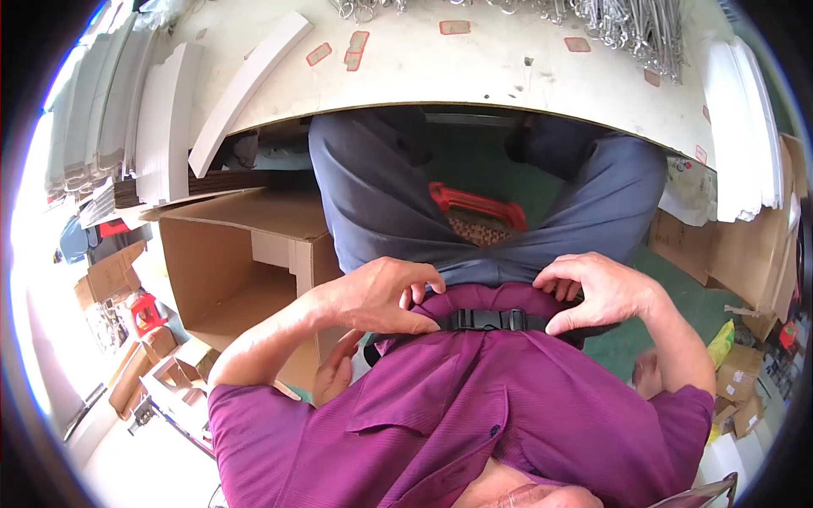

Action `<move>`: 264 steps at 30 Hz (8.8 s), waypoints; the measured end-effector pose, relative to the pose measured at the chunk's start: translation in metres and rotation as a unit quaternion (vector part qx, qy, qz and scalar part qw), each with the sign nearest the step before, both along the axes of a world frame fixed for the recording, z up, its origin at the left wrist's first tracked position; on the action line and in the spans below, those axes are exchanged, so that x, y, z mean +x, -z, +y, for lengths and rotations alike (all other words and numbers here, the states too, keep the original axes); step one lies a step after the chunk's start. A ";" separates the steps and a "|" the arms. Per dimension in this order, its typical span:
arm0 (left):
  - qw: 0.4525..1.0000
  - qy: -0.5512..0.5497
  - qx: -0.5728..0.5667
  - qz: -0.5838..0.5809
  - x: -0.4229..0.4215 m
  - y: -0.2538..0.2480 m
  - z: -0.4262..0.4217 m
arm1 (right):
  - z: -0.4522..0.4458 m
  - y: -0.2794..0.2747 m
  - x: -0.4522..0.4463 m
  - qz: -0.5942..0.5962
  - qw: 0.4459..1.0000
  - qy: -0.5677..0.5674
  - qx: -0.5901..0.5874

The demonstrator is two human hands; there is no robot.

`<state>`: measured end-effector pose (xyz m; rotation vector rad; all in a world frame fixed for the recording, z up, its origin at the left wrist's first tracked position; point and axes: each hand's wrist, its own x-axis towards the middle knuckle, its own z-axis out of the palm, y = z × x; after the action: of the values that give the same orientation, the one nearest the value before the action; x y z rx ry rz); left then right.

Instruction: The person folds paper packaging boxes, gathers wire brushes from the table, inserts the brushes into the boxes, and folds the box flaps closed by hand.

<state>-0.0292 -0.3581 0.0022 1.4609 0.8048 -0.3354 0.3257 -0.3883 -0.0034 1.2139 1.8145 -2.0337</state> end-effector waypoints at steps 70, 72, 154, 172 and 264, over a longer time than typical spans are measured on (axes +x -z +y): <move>0.915 -0.250 -0.315 0.019 -0.085 0.025 -0.116 | -0.092 0.053 0.077 -0.123 0.922 0.131 -0.344; 0.916 -0.252 -0.309 0.024 -0.085 0.024 -0.117 | -0.094 0.053 0.078 -0.130 0.921 0.139 -0.340; 0.973 -0.071 -0.197 0.101 -0.074 0.043 -0.059 | -0.117 0.003 0.065 -0.128 0.953 0.186 -0.202; 0.973 -0.226 0.004 0.049 -0.015 0.024 -0.027 | -0.107 -0.008 0.053 -0.114 0.954 0.235 -0.146; 0.661 -0.383 0.547 0.341 -0.208 0.013 0.176 | 0.129 0.074 -0.035 -0.038 0.651 0.289 0.701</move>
<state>-0.2371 -0.1823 -0.0112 1.8657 2.4496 0.4014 0.2903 -0.2594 -0.0776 2.2664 3.2675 -0.1065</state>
